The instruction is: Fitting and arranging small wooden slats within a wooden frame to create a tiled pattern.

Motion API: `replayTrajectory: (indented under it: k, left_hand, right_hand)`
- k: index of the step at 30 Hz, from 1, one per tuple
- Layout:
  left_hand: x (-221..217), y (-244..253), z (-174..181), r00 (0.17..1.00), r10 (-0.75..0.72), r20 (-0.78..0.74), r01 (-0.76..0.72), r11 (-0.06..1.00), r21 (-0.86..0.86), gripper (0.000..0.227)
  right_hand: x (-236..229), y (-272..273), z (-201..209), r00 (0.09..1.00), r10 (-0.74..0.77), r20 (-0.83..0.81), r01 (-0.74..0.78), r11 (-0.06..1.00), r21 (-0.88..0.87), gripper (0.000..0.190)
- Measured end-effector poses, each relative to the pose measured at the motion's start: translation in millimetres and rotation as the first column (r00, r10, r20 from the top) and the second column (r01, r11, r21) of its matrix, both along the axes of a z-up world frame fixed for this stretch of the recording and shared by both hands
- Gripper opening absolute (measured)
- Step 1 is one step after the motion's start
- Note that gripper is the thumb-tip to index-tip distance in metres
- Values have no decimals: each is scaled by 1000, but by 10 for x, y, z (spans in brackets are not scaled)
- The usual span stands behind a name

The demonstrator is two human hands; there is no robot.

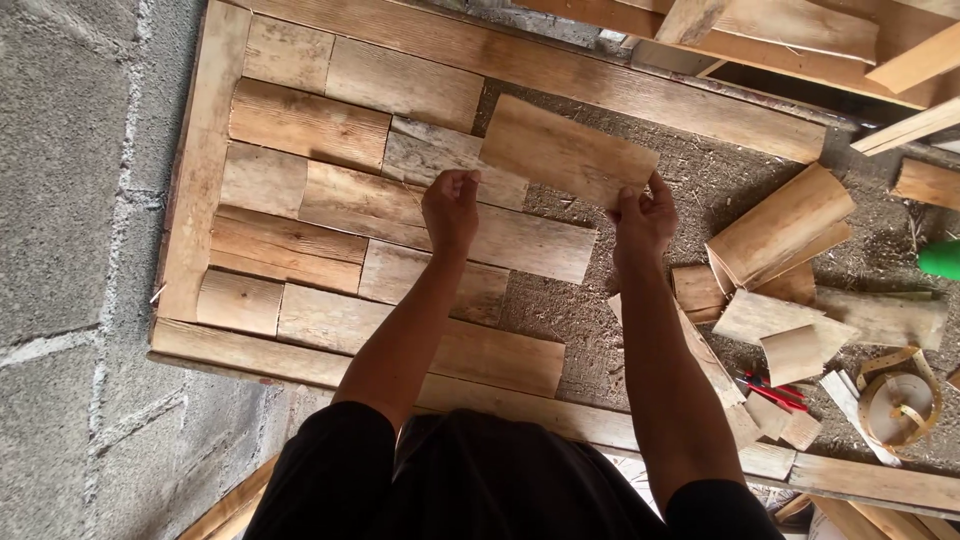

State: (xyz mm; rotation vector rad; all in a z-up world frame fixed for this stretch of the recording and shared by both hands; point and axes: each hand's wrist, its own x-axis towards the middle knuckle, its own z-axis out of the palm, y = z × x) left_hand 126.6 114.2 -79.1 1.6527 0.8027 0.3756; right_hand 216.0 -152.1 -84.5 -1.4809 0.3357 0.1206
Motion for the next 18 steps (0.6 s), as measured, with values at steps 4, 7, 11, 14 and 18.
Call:
replayTrajectory:
  k: [4,7,11,14,18]
  left_hand:
    - [132,233,-28,986,-169,-4,142,819,556,23]
    - [273,343,-224,923,-332,-196,357,547,757,45]
    - [399,374,-329,836,-352,-422,547,456,702,67]
    - [394,375,-480,818,-352,-455,574,450,685,68]
    - [359,369,-624,845,-345,-409,529,424,735,65]
  right_hand:
    - [339,66,-154,999,-42,-27,41,999,-30,49]
    - [512,144,-214,999,28,-23,-31,991,-127,48]
    - [662,263,-286,998,14,-56,-24,980,-197,44]
    - [700,332,-298,997,19,-75,-37,968,-250,42]
    - [716,426,-244,992,-6,-123,-27,964,-265,43]
